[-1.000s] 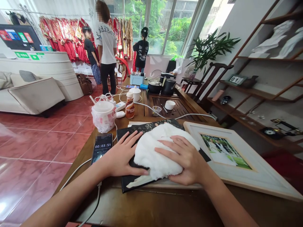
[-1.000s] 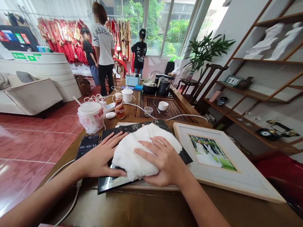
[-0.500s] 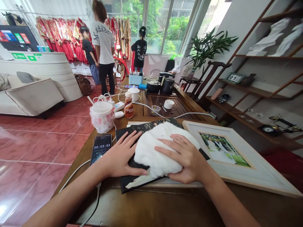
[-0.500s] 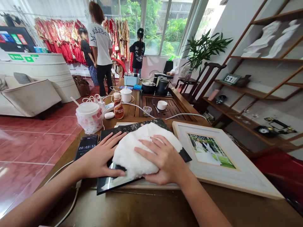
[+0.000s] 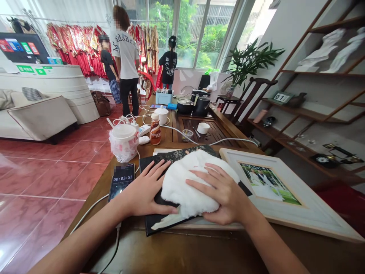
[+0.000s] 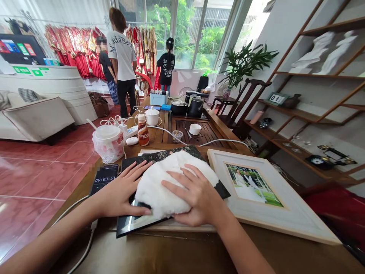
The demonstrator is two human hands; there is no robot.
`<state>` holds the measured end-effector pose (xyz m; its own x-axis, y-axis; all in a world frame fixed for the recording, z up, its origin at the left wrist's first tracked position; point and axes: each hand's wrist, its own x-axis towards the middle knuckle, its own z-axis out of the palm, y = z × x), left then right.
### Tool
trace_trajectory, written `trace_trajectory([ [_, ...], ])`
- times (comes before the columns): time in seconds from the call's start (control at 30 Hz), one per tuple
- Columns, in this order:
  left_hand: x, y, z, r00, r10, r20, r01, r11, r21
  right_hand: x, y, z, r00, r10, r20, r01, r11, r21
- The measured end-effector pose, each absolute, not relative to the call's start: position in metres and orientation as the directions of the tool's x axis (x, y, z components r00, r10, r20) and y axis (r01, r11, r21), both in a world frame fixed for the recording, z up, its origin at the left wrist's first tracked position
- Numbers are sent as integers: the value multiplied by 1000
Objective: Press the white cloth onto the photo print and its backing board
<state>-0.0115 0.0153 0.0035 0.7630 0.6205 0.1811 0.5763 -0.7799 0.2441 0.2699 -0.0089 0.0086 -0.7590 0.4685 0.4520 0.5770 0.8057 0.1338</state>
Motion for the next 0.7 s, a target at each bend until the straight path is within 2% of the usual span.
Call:
trace_trajectory([
  [0.17, -12, 15, 3, 763, 618, 190, 573, -782, 244, 287, 1, 10, -692, 509, 512, 656, 739, 153],
  [0.33, -13, 16, 2, 763, 610, 216, 562, -790, 247, 274, -7, 9, -726, 485, 488, 614, 776, 143],
  [0.5, -12, 17, 2, 774, 609, 176, 572, -790, 221, 259, -16, 7, -772, 452, 447, 541, 836, 89],
  [0.7, -13, 15, 6, 767, 612, 193, 567, -787, 244, 280, -4, 10, -712, 522, 470, 634, 766, 110],
])
